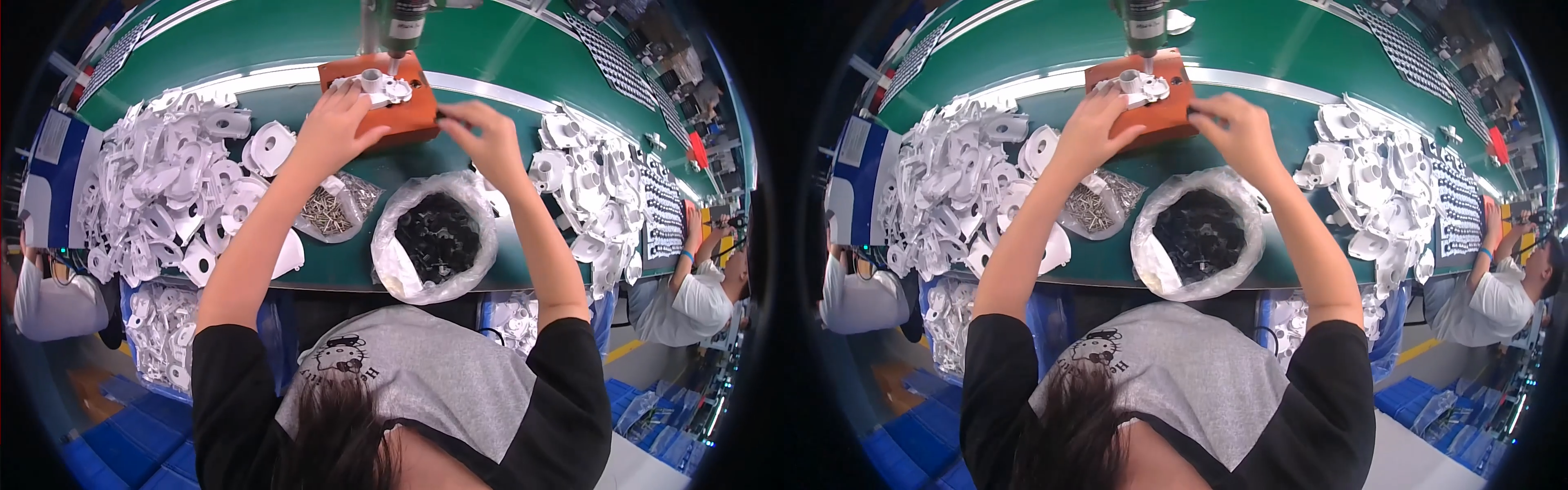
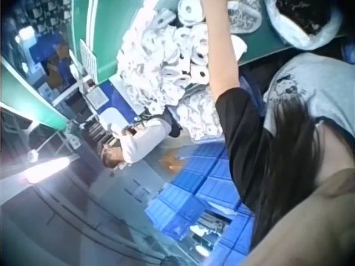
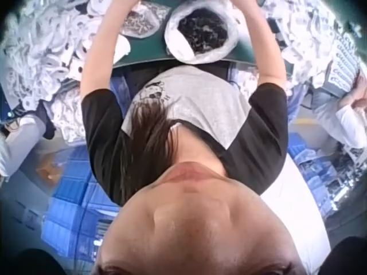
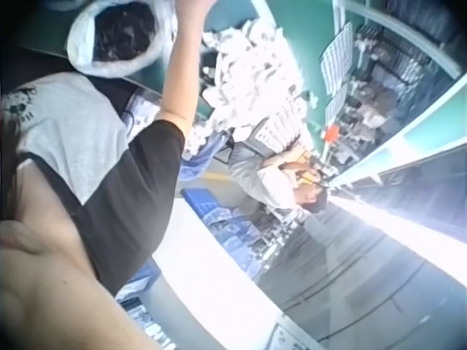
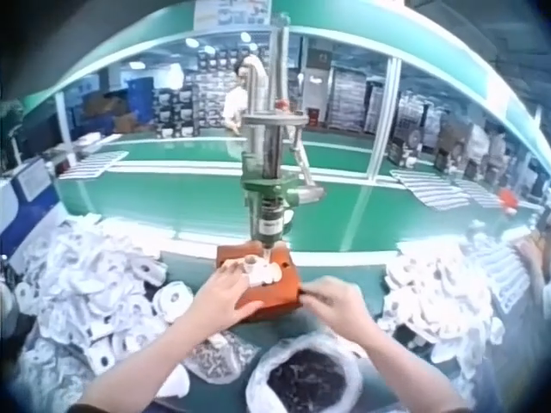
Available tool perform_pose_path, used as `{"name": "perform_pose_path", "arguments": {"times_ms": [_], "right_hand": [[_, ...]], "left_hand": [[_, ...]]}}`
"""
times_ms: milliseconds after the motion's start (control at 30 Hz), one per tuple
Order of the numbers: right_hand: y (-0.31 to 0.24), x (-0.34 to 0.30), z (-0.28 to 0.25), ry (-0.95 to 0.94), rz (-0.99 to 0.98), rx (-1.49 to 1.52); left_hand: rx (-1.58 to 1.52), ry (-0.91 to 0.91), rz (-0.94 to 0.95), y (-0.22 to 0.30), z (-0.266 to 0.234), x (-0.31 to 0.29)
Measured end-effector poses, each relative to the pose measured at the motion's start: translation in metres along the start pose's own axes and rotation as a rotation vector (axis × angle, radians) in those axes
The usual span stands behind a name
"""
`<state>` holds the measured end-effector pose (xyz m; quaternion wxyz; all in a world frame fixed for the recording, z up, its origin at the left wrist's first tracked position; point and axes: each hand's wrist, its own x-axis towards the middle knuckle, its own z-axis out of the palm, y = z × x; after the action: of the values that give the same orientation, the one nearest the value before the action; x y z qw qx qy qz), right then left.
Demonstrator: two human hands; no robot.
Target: Assemble plastic housing components using a manual press machine and inserting small screws.
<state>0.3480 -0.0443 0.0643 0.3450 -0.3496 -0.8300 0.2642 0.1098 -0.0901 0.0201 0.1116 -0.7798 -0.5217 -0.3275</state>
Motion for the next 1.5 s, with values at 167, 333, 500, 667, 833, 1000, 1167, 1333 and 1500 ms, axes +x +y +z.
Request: {"name": "perform_pose_path", "arguments": {"times_ms": [167, 333, 500, 667, 833, 1000, 1167, 1333, 1500], "right_hand": [[0.033, 0.059, 0.045, 0.131, -0.088, -0.013], [0.042, 0.076, 0.064, 0.043, -0.143, -0.023], [0.041, 0.074, 0.071, 0.056, -0.251, -0.065], [0.040, 0.072, 0.074, 0.076, -0.311, -0.133], [0.045, 0.072, 0.073, 0.063, -0.368, -0.220], [0.030, 0.060, 0.064, -0.041, -0.363, -0.359], [-0.001, 0.023, 0.071, 0.085, -0.423, -0.613], [-0.050, -0.019, 0.111, -0.275, -0.584, -0.148], [-0.043, -0.020, 0.163, -0.365, -0.664, -0.228]], "left_hand": [[-0.063, -0.030, -0.061, -0.010, 0.008, 0.003], [-0.136, -0.092, -0.078, -0.020, 0.010, 0.000], [0.034, -0.012, -0.027, -0.006, 0.011, -0.009], [0.016, -0.009, -0.040, -0.009, 0.008, -0.010], [-0.033, -0.079, -0.069, -0.012, 0.000, -0.003], [-0.109, -0.230, -0.122, -0.031, -0.006, 0.009], [-0.067, -0.285, -0.148, -0.031, -0.009, 0.013], [-0.080, -0.244, -0.155, -0.030, -0.007, 0.008], [-0.075, -0.173, -0.179, -0.026, 0.003, 0.008]]}}
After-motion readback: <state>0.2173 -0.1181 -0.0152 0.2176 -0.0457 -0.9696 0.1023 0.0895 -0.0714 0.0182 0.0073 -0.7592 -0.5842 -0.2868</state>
